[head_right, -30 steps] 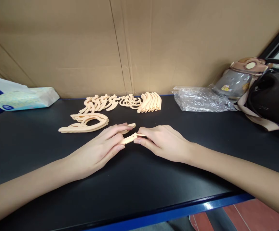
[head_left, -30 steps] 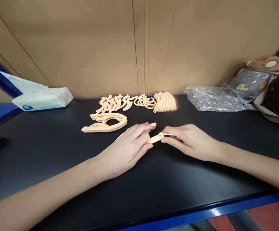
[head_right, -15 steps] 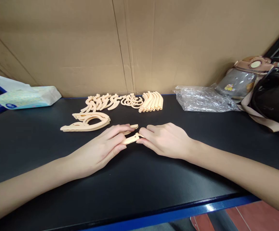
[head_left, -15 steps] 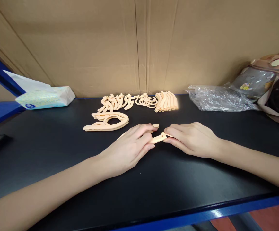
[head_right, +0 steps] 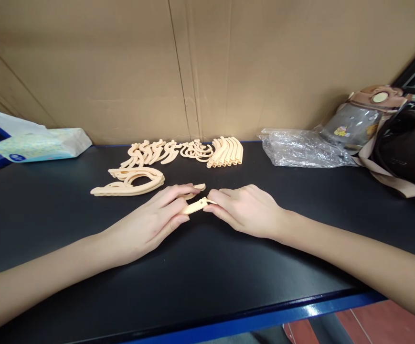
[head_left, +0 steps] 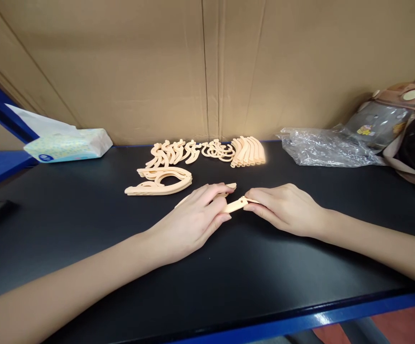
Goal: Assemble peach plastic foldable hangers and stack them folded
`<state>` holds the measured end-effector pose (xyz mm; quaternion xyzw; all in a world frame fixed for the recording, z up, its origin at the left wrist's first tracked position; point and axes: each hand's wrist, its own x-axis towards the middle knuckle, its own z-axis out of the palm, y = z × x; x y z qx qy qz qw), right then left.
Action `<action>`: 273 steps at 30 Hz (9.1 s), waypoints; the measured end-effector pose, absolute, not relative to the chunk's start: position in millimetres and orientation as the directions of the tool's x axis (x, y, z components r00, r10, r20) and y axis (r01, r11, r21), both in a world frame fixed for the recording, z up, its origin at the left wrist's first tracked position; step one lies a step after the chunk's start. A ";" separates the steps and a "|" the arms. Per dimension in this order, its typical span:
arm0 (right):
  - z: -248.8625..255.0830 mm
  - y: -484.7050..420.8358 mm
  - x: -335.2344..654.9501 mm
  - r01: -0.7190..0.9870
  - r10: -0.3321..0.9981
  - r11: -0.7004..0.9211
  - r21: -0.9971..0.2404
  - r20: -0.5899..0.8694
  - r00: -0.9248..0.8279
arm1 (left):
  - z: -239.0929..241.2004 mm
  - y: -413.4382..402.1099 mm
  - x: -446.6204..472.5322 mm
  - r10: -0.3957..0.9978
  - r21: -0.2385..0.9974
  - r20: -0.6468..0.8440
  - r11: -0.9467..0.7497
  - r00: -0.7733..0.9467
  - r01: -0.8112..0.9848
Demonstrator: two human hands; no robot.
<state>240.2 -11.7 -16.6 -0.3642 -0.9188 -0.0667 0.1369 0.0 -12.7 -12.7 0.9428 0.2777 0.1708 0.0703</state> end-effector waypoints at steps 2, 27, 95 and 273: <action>-16.7 -12.0 240.0 0.688 0.651 0.726 0.018 0.307 -0.695 | -12.7 -12.9 -0.1 0.548 0.227 0.284 -0.835 0.787 0.501; -13.3 -14.6 239.3 0.555 0.367 0.624 0.550 0.421 -0.830 | -13.3 -13.0 -1.9 0.528 0.223 0.255 -0.847 0.810 0.482; 3.1 -18.0 238.3 0.444 0.456 0.889 -0.111 0.303 -0.837 | -20.0 2.6 -8.0 0.824 0.650 0.357 -0.557 0.440 0.517; 1.8 -1.3 243.2 0.331 0.795 0.167 -0.929 -0.072 -0.602 | -7.3 -13.6 -4.5 0.488 -0.072 0.448 -0.815 0.749 0.574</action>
